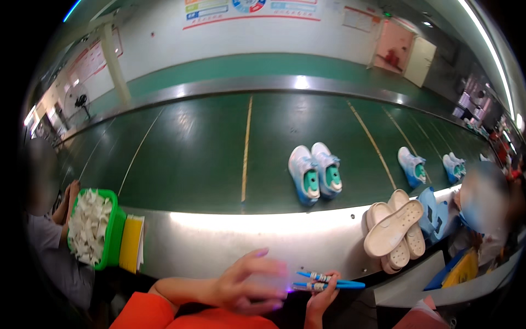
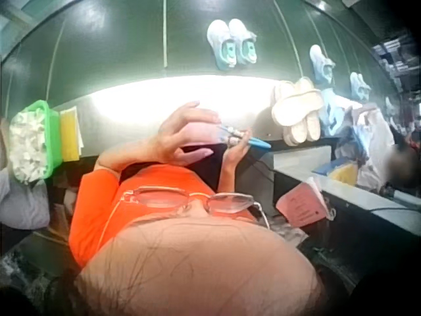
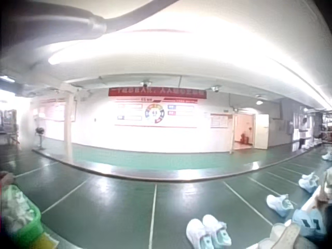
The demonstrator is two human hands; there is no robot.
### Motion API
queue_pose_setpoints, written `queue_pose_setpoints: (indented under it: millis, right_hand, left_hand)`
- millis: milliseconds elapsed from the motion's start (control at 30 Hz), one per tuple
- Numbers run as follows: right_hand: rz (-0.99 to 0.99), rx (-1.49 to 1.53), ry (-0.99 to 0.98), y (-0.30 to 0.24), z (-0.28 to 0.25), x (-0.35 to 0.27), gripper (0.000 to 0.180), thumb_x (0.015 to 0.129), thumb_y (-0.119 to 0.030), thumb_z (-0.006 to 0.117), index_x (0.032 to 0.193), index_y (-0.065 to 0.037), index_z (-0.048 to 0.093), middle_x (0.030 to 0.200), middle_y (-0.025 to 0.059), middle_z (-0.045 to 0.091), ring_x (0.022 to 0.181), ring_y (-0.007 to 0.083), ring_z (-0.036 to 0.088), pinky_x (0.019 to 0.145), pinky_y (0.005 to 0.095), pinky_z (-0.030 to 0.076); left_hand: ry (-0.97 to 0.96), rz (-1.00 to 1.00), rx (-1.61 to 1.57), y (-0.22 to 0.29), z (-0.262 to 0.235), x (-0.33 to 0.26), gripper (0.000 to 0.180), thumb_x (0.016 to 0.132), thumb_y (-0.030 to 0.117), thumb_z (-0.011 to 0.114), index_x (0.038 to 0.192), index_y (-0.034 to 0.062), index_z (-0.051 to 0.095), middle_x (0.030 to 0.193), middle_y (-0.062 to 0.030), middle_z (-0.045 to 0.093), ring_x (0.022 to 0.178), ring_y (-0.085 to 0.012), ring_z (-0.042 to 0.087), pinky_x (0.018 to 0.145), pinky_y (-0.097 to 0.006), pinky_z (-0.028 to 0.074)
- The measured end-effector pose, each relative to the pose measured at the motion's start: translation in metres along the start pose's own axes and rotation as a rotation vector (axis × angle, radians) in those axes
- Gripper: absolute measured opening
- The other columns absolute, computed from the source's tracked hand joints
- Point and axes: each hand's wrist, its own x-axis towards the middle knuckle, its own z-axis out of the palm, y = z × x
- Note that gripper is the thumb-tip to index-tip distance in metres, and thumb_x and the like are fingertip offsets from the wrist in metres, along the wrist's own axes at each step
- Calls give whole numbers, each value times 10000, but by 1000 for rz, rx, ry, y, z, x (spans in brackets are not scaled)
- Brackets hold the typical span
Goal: The person uses a blue pen to mark the heel area of light blue and white sneakers moving along a conveyor belt. The person picks up each shoe, applies a mark, and places it back on the belt. A yellow card is briefly handled and written on before the shoe marking resumes.
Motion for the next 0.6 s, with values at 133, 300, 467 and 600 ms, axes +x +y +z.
queue_pose_setpoints:
  millis: [133,300,467,600]
  right_hand:
    - [12,-37,-135,-5,17,-12,260,924,-355,365,874,-113,445,580,23,468,466,71,441,354,173,268]
    - [22,-43,-228,-15,37,-37,252,907,-350,380,917,-104,433,617,32,478,501,67,462,355,165,278]
    - [21,-17,-332,-28,27,-57,213,813,-244,486,937,-86,417,695,38,472,560,95,505,413,188,371]
    - [-24,89,-389,-37,31,-71,258,757,-205,536,929,-64,406,740,60,456,598,132,518,510,232,439]
  left_hand:
    - [179,272,67,52,-16,-2,345,719,55,663,1036,166,586,1130,-142,560,1041,-276,556,974,-460,348]
    - [308,329,104,65,-28,-6,418,728,78,668,1083,246,523,1146,-110,559,1016,-288,573,973,-488,344]
    - [223,176,76,69,-39,-43,225,811,209,583,975,61,623,1093,-117,587,1098,-273,523,1007,-391,308]
    - [281,-310,-228,37,-31,-95,350,862,237,524,1142,28,523,1194,-126,510,1152,-240,471,999,-362,315]
